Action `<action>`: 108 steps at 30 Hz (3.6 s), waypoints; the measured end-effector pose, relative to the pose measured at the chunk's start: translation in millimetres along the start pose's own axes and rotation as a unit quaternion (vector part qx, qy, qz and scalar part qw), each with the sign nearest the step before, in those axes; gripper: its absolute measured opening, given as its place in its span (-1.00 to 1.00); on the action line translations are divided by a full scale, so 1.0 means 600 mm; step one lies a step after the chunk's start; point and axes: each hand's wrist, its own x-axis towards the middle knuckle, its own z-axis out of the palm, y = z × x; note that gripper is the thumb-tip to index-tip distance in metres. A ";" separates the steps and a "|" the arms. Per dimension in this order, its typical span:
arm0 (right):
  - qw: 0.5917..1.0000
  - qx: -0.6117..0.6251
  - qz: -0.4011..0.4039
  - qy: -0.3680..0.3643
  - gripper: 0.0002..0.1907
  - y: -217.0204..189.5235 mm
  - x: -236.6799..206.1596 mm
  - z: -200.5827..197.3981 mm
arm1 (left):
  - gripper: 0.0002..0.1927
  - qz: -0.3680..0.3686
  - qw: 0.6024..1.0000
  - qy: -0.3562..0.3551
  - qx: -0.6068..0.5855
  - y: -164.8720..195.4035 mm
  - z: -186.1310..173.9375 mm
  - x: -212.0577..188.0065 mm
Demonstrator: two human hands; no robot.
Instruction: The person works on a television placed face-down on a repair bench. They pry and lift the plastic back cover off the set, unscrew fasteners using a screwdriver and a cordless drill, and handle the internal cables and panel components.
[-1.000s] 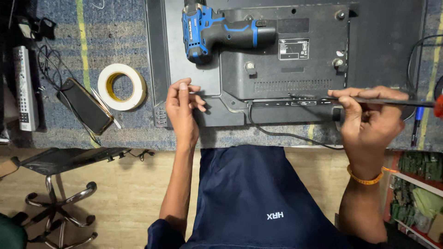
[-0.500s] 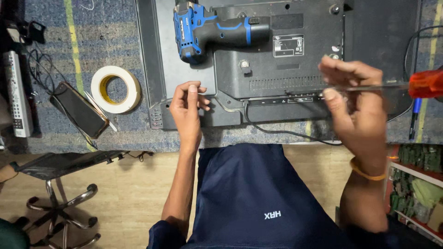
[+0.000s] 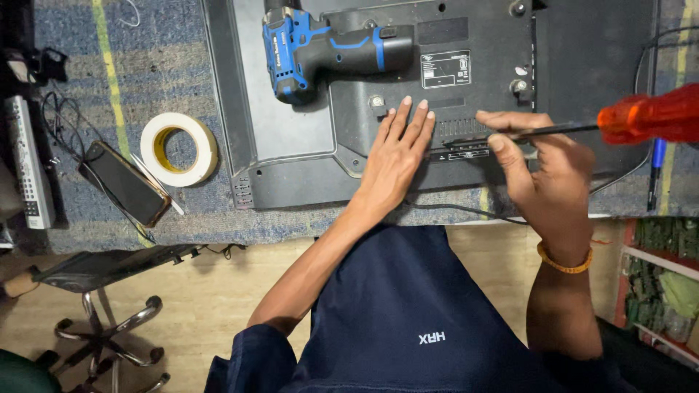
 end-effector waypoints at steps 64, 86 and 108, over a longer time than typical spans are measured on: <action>0.925 0.346 -0.063 0.142 -0.84 0.054 -0.039 0.070 | -0.81 -0.311 0.761 0.160 -0.546 -0.085 -0.105 -0.109; 0.953 -0.266 -0.049 -0.135 -0.86 0.166 -0.241 -0.050 | -0.73 -0.155 0.967 0.200 0.025 -0.148 -0.106 -0.153; 0.899 -0.277 -0.255 -0.225 -0.92 0.176 -0.050 -0.100 | -0.75 -0.187 0.942 0.274 0.054 -0.090 -0.012 -0.164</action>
